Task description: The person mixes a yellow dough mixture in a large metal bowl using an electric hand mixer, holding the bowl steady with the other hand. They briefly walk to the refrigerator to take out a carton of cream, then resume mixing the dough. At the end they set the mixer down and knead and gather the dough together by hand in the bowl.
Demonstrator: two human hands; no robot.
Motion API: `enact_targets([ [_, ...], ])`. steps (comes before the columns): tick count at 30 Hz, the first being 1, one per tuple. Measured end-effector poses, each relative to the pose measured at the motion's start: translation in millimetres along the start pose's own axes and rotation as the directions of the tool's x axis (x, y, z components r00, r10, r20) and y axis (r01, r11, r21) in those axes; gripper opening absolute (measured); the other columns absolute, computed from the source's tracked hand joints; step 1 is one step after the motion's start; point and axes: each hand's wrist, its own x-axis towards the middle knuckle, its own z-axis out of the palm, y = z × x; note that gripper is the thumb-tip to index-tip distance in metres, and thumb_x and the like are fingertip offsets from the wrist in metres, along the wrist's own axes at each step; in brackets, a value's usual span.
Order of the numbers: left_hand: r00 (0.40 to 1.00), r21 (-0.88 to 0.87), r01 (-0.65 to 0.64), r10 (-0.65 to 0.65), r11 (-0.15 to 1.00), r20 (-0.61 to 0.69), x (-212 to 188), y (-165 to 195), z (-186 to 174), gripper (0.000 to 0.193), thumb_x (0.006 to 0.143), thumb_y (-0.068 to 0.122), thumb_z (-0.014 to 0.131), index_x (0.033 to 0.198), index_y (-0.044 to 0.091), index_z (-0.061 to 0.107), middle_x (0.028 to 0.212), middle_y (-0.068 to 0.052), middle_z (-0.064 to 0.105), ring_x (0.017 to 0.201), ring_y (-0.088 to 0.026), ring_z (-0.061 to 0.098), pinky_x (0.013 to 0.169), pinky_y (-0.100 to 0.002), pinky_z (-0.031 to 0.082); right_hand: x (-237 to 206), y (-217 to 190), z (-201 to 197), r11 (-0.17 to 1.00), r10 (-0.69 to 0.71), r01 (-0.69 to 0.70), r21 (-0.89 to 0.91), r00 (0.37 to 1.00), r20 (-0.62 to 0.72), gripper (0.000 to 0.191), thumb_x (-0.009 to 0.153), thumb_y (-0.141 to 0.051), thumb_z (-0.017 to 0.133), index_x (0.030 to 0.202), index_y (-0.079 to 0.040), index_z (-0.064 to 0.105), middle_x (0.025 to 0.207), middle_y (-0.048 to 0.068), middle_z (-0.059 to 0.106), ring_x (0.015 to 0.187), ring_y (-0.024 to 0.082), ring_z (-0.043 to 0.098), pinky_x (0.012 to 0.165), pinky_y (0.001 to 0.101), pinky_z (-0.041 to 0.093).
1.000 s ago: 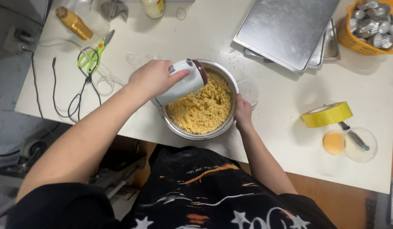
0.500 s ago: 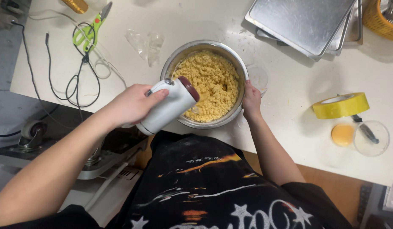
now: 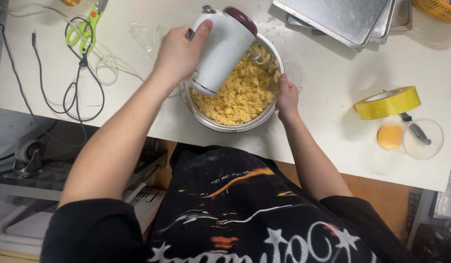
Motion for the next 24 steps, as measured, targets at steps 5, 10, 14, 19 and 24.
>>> enact_targets([
  [5,0.989,0.388,-0.147,0.127,0.91,0.076,-12.5,14.8,-22.3,0.059,0.101,0.06,0.057,0.091,0.003,0.072,0.074,-0.014,0.071,0.066,-0.027,0.07,0.06,-0.04,0.054,-3.6,1.9,4.3,0.997,-0.047,0.047,0.061,0.999,0.002,0.051,0.11,-0.043,0.046,0.087,-0.004,0.069,0.071,0.0,0.061,0.059,0.008,0.049,0.054,0.027,0.041],
  [10,0.929,0.455,0.048,-0.207,0.889,0.306,-32.8,34.5,-33.4,0.06,0.1,0.061,0.052,0.095,0.005,0.075,0.075,-0.014,0.073,0.062,-0.023,0.072,0.063,-0.037,0.057,-4.7,-0.8,7.7,0.992,-0.071,0.07,0.102,0.997,0.007,0.046,0.108,-0.04,0.048,0.096,-0.003,0.073,0.088,0.002,0.072,0.079,0.007,0.06,0.073,0.0249,0.05],
  [14,0.857,0.422,0.167,-0.343,0.891,0.385,-35.0,39.2,-26.8,0.055,0.096,0.058,0.054,0.096,0.007,0.074,0.068,-0.013,0.068,0.053,-0.024,0.063,0.054,-0.039,0.052,-6.9,-2.1,15.8,0.992,-0.083,0.081,0.093,0.996,0.018,0.048,0.11,-0.04,0.048,0.095,-0.001,0.073,0.088,0.003,0.071,0.08,0.009,0.059,0.075,0.0256,0.05],
  [19,0.901,0.12,0.133,-0.171,0.984,0.399,-5.7,36.3,7.9,0.064,0.102,0.057,0.051,0.088,-0.001,0.073,0.059,-0.015,0.057,0.047,-0.027,0.053,0.048,-0.038,0.046,-11.3,-6.9,22.9,0.982,-0.09,0.082,0.169,0.995,0.043,0.046,0.109,-0.039,0.049,0.099,-0.001,0.073,0.092,0.003,0.073,0.081,0.008,0.061,0.076,0.0252,0.051],
  [24,0.985,0.195,0.042,-0.073,0.98,0.157,23.1,32.2,7.0,0.06,0.097,0.062,0.055,0.088,0.007,0.075,0.065,-0.008,0.069,0.055,-0.019,0.068,0.055,-0.035,0.054,-12.2,-14.9,20.9,1.0,0.007,-0.007,0.028,1.0,0.004,0.051,0.112,-0.042,0.048,0.097,0.001,0.072,0.079,0.005,0.061,0.065,0.014,0.046,0.059,0.0314,0.039],
])
